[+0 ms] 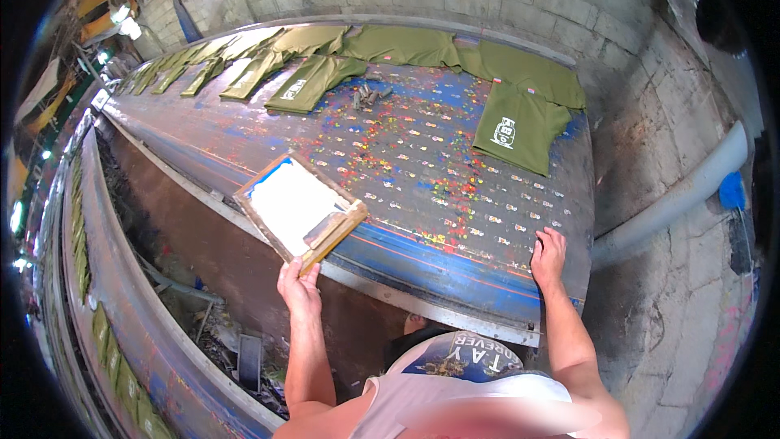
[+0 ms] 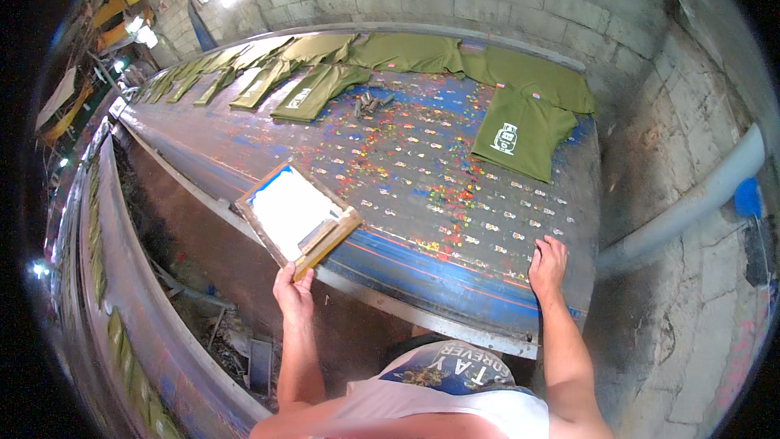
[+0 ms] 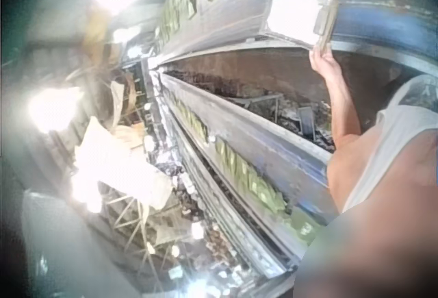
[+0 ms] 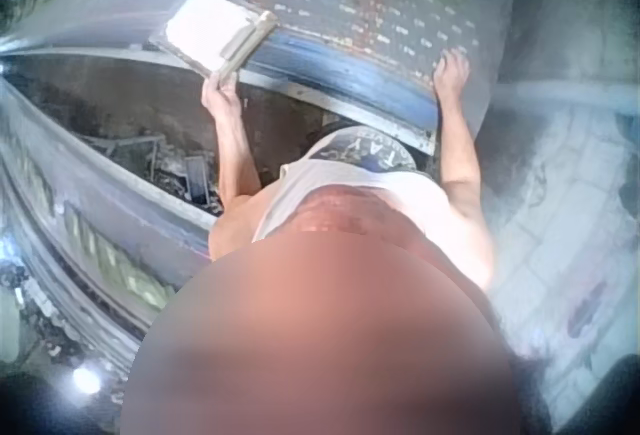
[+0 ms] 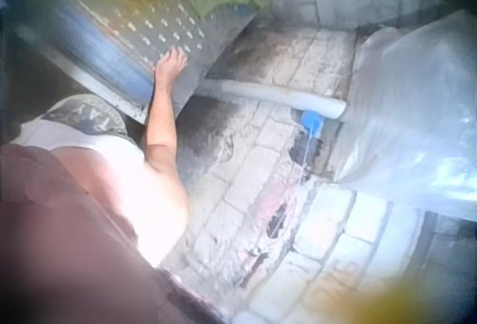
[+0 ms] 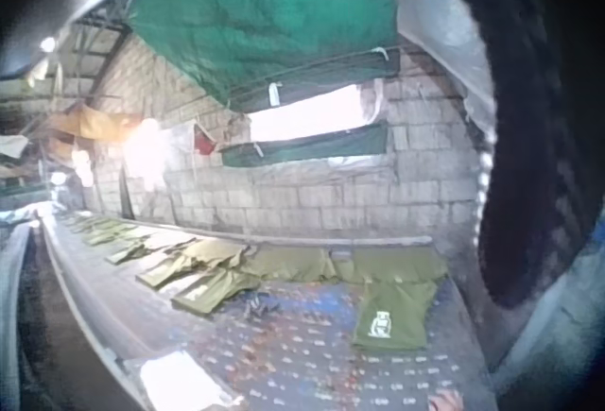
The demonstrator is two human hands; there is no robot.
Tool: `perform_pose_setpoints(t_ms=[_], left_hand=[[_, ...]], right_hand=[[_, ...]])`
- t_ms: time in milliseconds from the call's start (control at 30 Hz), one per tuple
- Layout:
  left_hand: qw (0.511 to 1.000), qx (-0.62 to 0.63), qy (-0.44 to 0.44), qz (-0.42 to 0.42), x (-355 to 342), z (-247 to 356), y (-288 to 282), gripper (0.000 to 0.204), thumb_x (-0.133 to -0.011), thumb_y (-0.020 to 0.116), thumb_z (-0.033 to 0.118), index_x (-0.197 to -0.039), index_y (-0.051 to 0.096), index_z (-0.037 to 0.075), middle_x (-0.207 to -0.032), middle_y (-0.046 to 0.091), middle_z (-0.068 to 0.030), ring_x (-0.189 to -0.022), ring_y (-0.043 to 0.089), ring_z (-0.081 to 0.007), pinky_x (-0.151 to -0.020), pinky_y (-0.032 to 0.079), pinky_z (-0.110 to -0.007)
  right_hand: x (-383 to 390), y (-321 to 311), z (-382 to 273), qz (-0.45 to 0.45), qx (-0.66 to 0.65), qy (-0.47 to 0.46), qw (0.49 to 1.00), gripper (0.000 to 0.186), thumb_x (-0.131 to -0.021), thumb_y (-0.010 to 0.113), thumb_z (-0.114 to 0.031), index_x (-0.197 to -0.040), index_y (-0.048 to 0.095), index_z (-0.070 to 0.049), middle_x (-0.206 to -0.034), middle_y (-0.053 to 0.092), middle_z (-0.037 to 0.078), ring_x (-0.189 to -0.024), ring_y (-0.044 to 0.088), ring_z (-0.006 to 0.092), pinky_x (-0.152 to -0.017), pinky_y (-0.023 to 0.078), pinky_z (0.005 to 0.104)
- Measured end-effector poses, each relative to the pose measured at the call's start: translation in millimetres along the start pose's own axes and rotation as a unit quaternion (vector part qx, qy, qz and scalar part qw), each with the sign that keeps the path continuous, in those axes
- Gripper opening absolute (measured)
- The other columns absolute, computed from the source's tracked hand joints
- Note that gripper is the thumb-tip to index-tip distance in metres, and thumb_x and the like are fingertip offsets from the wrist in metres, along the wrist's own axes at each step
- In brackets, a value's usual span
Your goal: The person repeatedly lays out green t-shirts on a workbench, aligns a screen-printing frame over the chest area, and uses a squeegee to pull white ink across the screen to print a logo. After each print, the shirt is folded and set aside, and the process is repeated on new shirts.
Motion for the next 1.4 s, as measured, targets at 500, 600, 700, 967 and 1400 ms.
perform_pose_setpoints(t_ms=[500,600,700,967,1400], left_hand=[[0.957,0.061,-0.177,-0.223,322.0,-130.3,141.7,0.047,-0.104,0.069,0.008,-0.148,0.062,-0.005,-0.132,0.078,-0.0218,-0.114,0.080,-0.0320,-0.095,0.071,-0.045],[0.954,0.061,-0.211,-0.205,384.8,-157.2,142.1,0.044,-0.105,0.069,0.008,-0.146,0.063,-0.004,-0.130,0.078,-0.0205,-0.112,0.080,-0.0298,-0.095,0.071,-0.045],[0.954,0.050,-0.222,-0.198,431.0,-173.2,131.2,0.039,-0.105,0.070,0.007,-0.143,0.064,-0.001,-0.129,0.079,-0.0172,-0.112,0.080,-0.0274,-0.100,0.070,-0.045],[0.952,0.029,-0.200,-0.231,458.4,-181.2,104.9,0.055,-0.101,0.077,0.002,-0.152,0.056,-0.001,-0.138,0.076,-0.0168,-0.126,0.077,-0.0295,-0.111,0.064,-0.050],[0.982,-0.016,-0.113,-0.153,514.9,-210.5,121.3,0.073,-0.095,0.082,0.006,-0.158,0.047,0.000,-0.147,0.068,-0.0127,-0.138,0.066,-0.0222,-0.122,0.049,-0.042]], right_hand=[[16.4,-88.1,7.6,-0.304,-0.712,0.234,0.588,0.051,-0.121,0.057,-0.030,-0.160,0.055,0.004,-0.137,0.074,0.019,-0.122,0.074,0.0253,-0.103,0.061,0.0394],[30.8,-120.8,8.7,-0.320,-0.734,0.246,0.546,0.055,-0.122,0.054,-0.034,-0.160,0.055,0.004,-0.139,0.073,0.016,-0.128,0.070,0.0226,-0.110,0.055,0.0370],[44.5,-144.6,15.6,-0.338,-0.741,0.226,0.535,0.054,-0.120,0.053,-0.034,-0.158,0.057,0.004,-0.139,0.073,0.011,-0.126,0.070,0.0197,-0.110,0.054,0.0359],[72.2,-162.8,14.9,-0.371,-0.724,0.210,0.542,0.065,-0.108,0.067,-0.030,-0.161,0.052,0.005,-0.143,0.070,0.014,-0.129,0.070,0.0230,-0.111,0.055,0.0382],[40.8,-140.3,38.5,-0.483,-0.719,0.140,0.480,0.082,-0.098,0.074,-0.028,-0.165,0.044,0.009,-0.143,0.070,0.017,-0.128,0.071,0.0226,-0.111,0.057,0.0369]])
Point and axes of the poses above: each hand's wrist, its own x-axis away from the middle knuckle, its own y-axis out of the palm, z = x × y, the point moved 5 cm from there along -x, towards the middle knuckle
